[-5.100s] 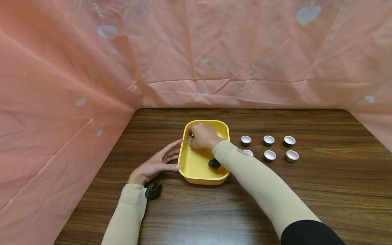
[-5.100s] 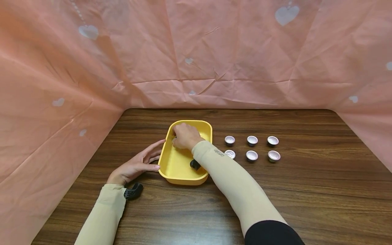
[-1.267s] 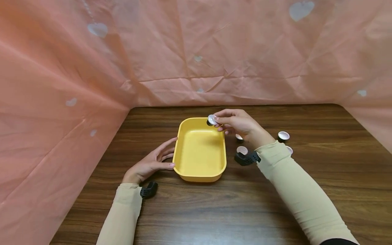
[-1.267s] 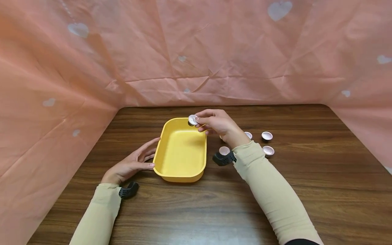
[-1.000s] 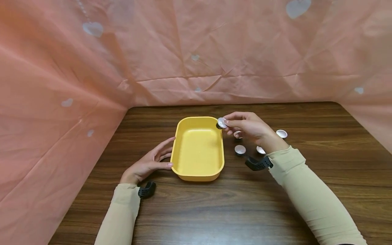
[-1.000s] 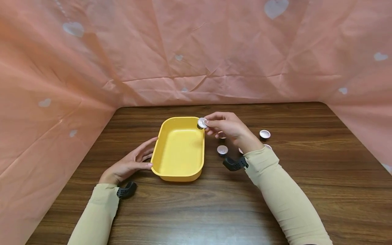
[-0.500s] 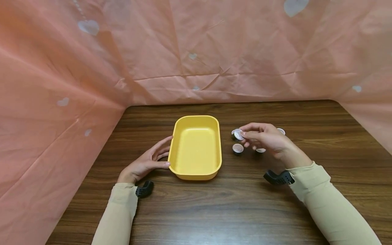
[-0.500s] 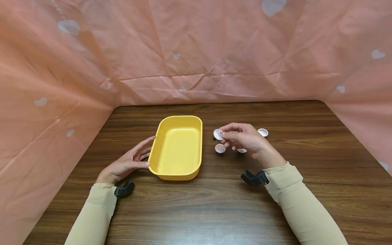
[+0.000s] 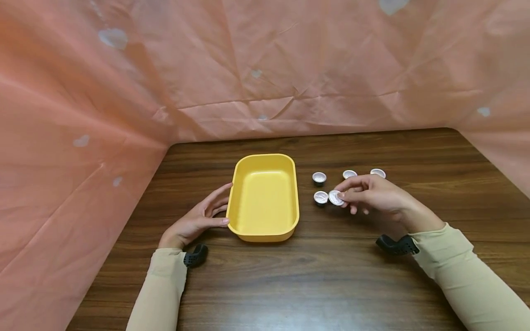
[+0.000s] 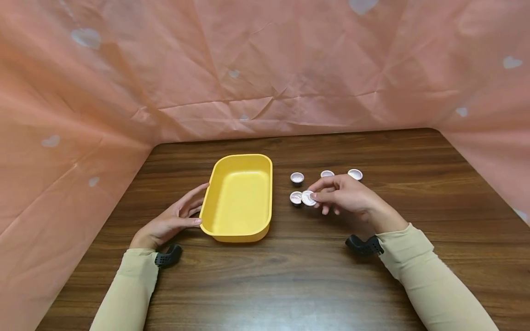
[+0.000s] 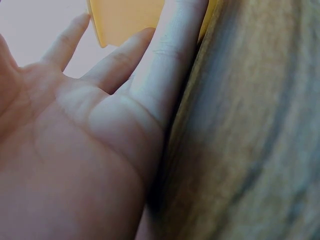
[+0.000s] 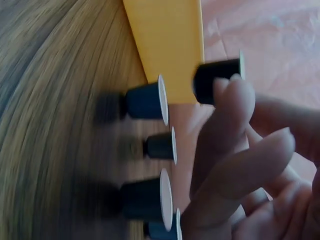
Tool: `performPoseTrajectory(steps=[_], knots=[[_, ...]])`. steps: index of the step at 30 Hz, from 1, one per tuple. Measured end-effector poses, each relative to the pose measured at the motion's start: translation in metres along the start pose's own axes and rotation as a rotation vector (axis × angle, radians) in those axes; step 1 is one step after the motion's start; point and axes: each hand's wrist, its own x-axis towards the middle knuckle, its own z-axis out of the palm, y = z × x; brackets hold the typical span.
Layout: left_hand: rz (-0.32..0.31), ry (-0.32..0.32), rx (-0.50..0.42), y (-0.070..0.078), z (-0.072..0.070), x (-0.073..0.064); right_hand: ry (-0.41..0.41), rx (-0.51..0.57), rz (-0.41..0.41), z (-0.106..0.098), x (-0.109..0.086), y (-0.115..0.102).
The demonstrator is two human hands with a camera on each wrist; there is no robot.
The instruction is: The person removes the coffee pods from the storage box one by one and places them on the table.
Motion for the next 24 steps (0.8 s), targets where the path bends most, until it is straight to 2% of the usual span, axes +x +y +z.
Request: performPoseTrajectory(steps=[7, 12, 19, 24], knots=[[-0.008, 0.004, 0.013, -0.001, -0.001, -0.002, -0.086, -0.066, 0.015, -0.006, -0.004, 0.006], [-0.009, 0.003, 0.007, 0.001, 0.0, -0.001, -0.099, -0.089, 0.055, -0.008, -0.005, 0.007], [-0.003, -0.006, 0.003, 0.001, 0.0, 0.0, -0.151, -0.141, 0.04, -0.008, -0.004, 0.013], [0.0, -0.008, 0.007, 0.002, 0.001, 0.0, -0.154, -0.193, 0.038, -0.007, -0.004, 0.016]])
